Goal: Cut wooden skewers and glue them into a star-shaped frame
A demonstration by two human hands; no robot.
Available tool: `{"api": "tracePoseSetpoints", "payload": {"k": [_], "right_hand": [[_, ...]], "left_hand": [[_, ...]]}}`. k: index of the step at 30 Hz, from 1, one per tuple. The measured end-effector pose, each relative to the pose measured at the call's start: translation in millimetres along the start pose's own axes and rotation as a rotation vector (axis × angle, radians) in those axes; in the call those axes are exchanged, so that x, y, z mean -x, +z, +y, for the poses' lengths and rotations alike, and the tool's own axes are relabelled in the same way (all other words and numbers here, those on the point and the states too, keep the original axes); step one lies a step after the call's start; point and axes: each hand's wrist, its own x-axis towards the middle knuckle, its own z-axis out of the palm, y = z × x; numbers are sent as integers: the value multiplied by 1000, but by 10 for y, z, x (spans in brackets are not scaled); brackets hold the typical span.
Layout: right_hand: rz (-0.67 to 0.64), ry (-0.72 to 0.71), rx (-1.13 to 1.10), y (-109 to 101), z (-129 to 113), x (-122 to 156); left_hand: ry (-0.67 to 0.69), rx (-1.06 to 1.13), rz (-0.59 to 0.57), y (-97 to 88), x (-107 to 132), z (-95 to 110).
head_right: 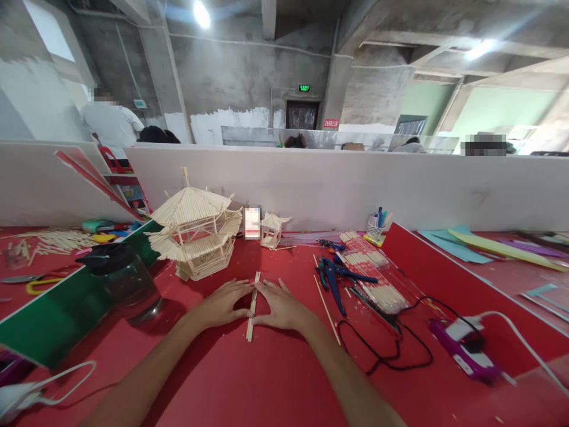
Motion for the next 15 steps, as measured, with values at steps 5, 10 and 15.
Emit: {"api": "tracePoseSetpoints", "payload": {"k": [5, 10, 15], "right_hand": [[14, 11, 1, -10, -24, 2], [7, 14, 2, -9, -14, 6], [-55, 8, 3, -9, -18, 13]], "left_hand": [[13, -18, 1, -10, -12, 4], [29, -39, 0, -8, -8, 1], [17, -43, -6, -25, -6, 31]]}}
